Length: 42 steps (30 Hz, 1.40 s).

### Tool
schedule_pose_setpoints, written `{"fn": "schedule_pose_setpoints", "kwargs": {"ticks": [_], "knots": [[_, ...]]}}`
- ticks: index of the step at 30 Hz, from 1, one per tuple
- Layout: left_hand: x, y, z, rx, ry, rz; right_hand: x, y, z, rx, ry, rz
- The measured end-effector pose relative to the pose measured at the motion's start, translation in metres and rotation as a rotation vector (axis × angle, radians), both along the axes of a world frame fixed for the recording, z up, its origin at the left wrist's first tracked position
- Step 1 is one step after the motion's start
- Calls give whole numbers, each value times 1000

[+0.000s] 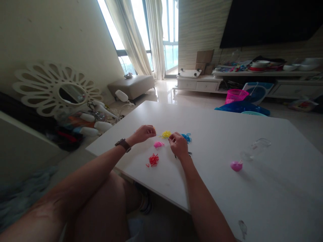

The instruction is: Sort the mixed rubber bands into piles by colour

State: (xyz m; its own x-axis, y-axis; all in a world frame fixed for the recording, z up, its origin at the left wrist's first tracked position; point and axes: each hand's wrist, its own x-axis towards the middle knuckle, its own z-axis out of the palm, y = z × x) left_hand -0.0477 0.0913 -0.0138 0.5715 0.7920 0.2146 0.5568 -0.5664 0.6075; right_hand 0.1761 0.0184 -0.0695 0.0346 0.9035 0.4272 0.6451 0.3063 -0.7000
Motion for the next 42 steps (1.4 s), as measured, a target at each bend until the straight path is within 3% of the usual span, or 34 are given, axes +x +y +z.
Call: {"fn": "schedule_pose_setpoints", "kwargs": {"ticks": [7,9,13,18,24,27,36,42], "knots": [[15,-7,-9,-32,51,-190,-4,-2,-3,27,-7,56],[6,2,-14,-16,49,-112,-1,-1,-5,17,14,37],[-28,25,-27,-80,7,182,2,2,-8,-15,-1,-13],[-69,36,-39,-237,-67,370,2,1,-9,-54,-57,-83],[-99,36,-51,-217,-59,531,1,-1,-6,-36,-213,-128],[-103,36,-59,-120,11,478,1,-3,-6,-10,-301,-127],[-82,35,-76,65,29,118,4,-11,-13,28,-462,-92],[-72,36,-81,40,100,78,32,-8,-12,19,-627,-291]]}}
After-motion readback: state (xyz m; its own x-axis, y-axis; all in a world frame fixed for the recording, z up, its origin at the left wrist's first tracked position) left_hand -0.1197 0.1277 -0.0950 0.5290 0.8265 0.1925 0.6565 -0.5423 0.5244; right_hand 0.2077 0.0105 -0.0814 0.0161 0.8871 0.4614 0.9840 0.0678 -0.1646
